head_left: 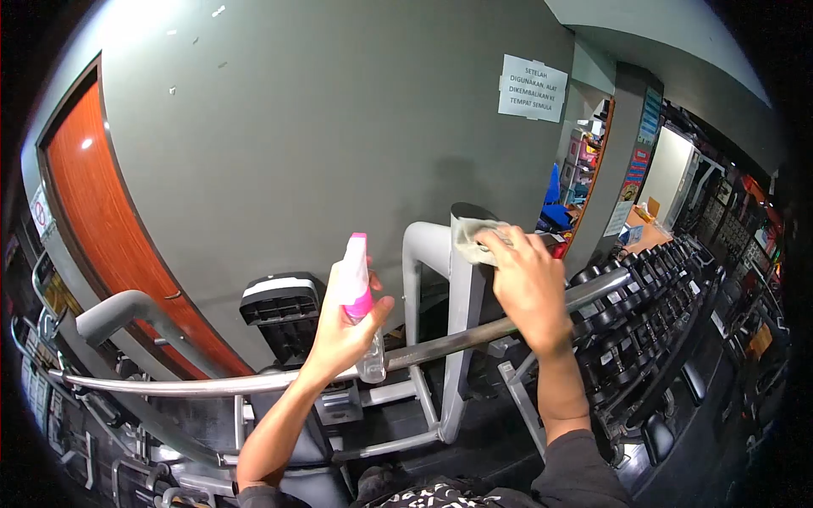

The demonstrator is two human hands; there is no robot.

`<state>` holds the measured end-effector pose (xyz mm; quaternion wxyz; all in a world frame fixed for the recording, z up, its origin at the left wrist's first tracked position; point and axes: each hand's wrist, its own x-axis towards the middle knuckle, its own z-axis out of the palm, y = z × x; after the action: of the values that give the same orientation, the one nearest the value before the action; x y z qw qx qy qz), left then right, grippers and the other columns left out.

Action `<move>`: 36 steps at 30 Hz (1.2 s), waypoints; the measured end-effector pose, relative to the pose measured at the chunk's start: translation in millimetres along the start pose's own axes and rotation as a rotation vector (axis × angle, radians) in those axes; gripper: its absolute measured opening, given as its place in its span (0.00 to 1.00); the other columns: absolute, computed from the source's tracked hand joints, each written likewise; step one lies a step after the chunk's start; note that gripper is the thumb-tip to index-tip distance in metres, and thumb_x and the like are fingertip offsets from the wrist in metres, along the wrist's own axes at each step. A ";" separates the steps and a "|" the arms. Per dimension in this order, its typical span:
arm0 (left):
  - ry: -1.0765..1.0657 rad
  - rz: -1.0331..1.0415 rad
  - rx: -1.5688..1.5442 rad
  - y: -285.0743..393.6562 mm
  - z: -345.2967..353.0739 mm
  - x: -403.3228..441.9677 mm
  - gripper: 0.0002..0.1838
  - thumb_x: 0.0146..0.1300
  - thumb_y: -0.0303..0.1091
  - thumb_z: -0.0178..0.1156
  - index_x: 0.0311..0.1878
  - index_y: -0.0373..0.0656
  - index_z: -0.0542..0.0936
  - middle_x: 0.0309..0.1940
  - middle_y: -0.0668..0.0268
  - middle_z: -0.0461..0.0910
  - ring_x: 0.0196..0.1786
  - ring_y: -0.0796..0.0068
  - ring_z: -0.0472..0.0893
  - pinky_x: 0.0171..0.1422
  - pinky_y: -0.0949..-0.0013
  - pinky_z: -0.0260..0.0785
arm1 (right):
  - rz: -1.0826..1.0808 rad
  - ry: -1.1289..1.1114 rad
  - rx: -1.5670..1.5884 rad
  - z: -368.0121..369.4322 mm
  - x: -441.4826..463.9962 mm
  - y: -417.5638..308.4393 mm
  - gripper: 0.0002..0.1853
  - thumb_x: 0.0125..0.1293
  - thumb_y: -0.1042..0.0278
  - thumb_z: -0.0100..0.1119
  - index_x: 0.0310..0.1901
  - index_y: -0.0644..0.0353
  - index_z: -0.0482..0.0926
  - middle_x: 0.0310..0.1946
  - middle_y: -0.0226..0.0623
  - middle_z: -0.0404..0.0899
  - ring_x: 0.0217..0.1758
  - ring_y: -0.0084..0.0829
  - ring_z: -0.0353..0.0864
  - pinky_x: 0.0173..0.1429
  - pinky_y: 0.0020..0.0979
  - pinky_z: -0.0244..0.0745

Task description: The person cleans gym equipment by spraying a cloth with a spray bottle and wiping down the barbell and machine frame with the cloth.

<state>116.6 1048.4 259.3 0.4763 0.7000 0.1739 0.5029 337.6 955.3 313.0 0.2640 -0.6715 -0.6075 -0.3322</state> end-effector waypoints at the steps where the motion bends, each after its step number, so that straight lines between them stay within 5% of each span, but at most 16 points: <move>1: 0.010 0.004 0.000 0.5 0.2 -0.3 0.25 0.58 0.25 0.62 0.58 0.41 0.65 0.40 0.69 0.70 0.35 0.84 0.71 0.35 0.79 0.66 | 0.047 -0.141 -0.005 -17.0 2.6 1.5 0.15 0.57 0.74 0.52 0.46 0.48 0.78 0.44 0.35 0.78 0.46 0.40 0.79 0.38 0.45 0.77; 4: -0.002 0.056 0.001 0.5 7.2 -1.9 0.24 0.57 0.22 0.61 0.56 0.41 0.66 0.39 0.69 0.70 0.35 0.84 0.70 0.37 0.78 0.65 | 0.101 -0.115 0.113 -29.4 36.3 19.7 0.18 0.56 0.77 0.49 0.47 0.48 0.78 0.41 0.42 0.79 0.46 0.43 0.79 0.46 0.44 0.75; 6: 0.045 0.013 -0.071 0.4 10.7 0.2 0.23 0.56 0.20 0.59 0.55 0.41 0.67 0.38 0.70 0.71 0.36 0.85 0.71 0.38 0.78 0.66 | -0.025 0.151 0.392 3.8 70.5 35.6 0.19 0.56 0.76 0.48 0.49 0.48 0.78 0.43 0.43 0.79 0.48 0.46 0.79 0.51 0.44 0.74; 10: 0.043 -0.003 -0.132 5.0 14.5 0.7 0.22 0.58 0.19 0.58 0.55 0.41 0.66 0.35 0.70 0.70 0.29 0.84 0.73 0.31 0.79 0.67 | 0.044 -0.607 0.317 52.3 98.5 30.7 0.19 0.58 0.75 0.48 0.52 0.51 0.76 0.49 0.41 0.78 0.54 0.46 0.76 0.57 0.39 0.71; 18: 0.055 0.018 -0.072 7.9 14.7 -4.0 0.24 0.57 0.18 0.57 0.57 0.41 0.65 0.35 0.70 0.70 0.30 0.85 0.72 0.32 0.79 0.67 | -0.016 0.006 0.174 38.4 32.8 9.3 0.18 0.56 0.77 0.52 0.48 0.50 0.78 0.46 0.33 0.79 0.51 0.39 0.77 0.51 0.42 0.77; 20: 0.079 0.066 -0.031 8.9 16.5 -6.1 0.26 0.56 0.17 0.57 0.58 0.41 0.64 0.35 0.69 0.71 0.31 0.84 0.72 0.34 0.78 0.66 | 0.035 0.011 0.226 33.2 16.5 3.2 0.21 0.53 0.81 0.52 0.49 0.50 0.78 0.48 0.33 0.78 0.53 0.40 0.76 0.53 0.41 0.76; 22: 0.090 0.076 -0.039 8.0 16.1 -7.2 0.26 0.56 0.18 0.57 0.58 0.41 0.64 0.36 0.69 0.71 0.31 0.84 0.72 0.33 0.78 0.67 | 0.058 0.254 0.290 34.5 1.3 2.6 0.24 0.50 0.85 0.52 0.50 0.52 0.77 0.52 0.36 0.76 0.54 0.42 0.75 0.56 0.39 0.74; 26: 0.090 0.099 -0.025 7.5 17.7 -9.8 0.26 0.56 0.19 0.58 0.58 0.41 0.63 0.36 0.69 0.71 0.28 0.84 0.73 0.29 0.79 0.68 | 0.217 0.390 0.498 60.2 -42.1 2.1 0.30 0.49 0.92 0.49 0.55 0.57 0.75 0.62 0.49 0.67 0.64 0.50 0.68 0.66 0.40 0.68; 31: 0.105 0.120 -0.023 10.7 24.3 -15.0 0.24 0.58 0.21 0.58 0.58 0.40 0.65 0.37 0.68 0.72 0.27 0.84 0.73 0.28 0.79 0.68 | 0.348 0.155 0.526 65.8 -91.3 -10.4 0.28 0.53 0.88 0.55 0.58 0.58 0.72 0.65 0.54 0.62 0.66 0.51 0.64 0.68 0.41 0.66; 36: 0.203 0.262 0.047 13.4 38.6 -36.7 0.30 0.57 0.16 0.53 0.64 0.38 0.62 0.40 0.64 0.73 0.25 0.84 0.73 0.27 0.79 0.69 | 0.239 0.044 0.296 51.6 -109.7 -1.0 0.17 0.57 0.81 0.53 0.49 0.60 0.76 0.57 0.47 0.71 0.60 0.48 0.70 0.64 0.40 0.68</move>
<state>131.1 996.4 249.2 0.3703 0.6731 0.1402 0.6246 338.5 924.3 195.8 0.4109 -0.6851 -0.5597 -0.2201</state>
